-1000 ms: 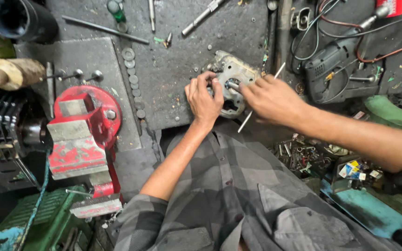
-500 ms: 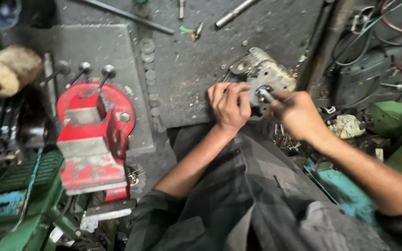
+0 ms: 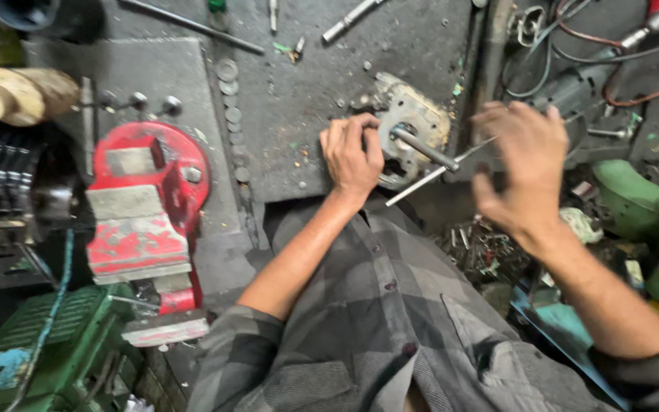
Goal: The person works at a cluttered repair workbench on a motorcycle cylinder head, driving a valve guide into the head using a long punch and hammer, repositioning the head on the bench between strikes, then picking up a long rod and reaching for parts in a parts tray.
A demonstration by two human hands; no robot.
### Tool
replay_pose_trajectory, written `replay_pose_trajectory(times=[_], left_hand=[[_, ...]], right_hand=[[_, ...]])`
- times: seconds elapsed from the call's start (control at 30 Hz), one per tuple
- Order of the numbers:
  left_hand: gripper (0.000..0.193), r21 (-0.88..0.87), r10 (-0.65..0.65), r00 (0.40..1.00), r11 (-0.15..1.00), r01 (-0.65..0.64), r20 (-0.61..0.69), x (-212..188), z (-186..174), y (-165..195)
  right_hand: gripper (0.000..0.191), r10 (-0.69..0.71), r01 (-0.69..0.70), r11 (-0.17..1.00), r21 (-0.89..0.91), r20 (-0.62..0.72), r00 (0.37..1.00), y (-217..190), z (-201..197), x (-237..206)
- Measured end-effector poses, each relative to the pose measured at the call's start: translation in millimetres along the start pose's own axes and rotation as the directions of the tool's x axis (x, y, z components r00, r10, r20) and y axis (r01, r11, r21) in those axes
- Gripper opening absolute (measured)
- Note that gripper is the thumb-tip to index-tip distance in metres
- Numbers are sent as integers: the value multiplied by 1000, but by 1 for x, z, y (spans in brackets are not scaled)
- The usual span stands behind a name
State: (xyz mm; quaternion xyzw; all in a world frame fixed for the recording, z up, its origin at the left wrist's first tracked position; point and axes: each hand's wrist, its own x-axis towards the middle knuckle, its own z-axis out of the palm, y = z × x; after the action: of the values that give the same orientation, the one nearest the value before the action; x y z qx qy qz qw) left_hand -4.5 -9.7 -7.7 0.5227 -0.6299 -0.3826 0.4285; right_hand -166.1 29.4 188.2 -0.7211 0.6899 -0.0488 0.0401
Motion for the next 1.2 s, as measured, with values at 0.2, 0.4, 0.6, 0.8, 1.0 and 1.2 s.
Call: replay_pose_trajectory(times=[0.2, 0.4, 0.6, 0.8, 1.0, 1.2], left_hand=[[11, 14, -1, 1000, 1000, 1, 14, -1, 0, -1], [15, 13, -8, 1000, 1000, 8, -6, 3, 2, -3], [17, 39, -20, 1000, 999, 20, -13, 3, 5, -7], [16, 60, 12, 1000, 998, -12, 2, 0, -1, -2], [14, 16, 8, 1000, 1000, -8, -7, -3, 4, -3], [13, 58, 7, 999, 998, -4, -51, -2, 4, -2]], right_hand=[[63, -149, 300, 948, -108, 683, 716, -3, 34, 37], [77, -61, 219, 973, -69, 842, 537, -5, 66, 54], [62, 166, -407, 910, 74, 836, 523, 6, 71, 49], [48, 303, -878, -311, 363, 914, 271, 4, 82, 21], [38, 446, -723, -230, 652, 731, 517, 17, 46, 12], [75, -256, 312, 943, -119, 343, 904, 8, 1, 19]])
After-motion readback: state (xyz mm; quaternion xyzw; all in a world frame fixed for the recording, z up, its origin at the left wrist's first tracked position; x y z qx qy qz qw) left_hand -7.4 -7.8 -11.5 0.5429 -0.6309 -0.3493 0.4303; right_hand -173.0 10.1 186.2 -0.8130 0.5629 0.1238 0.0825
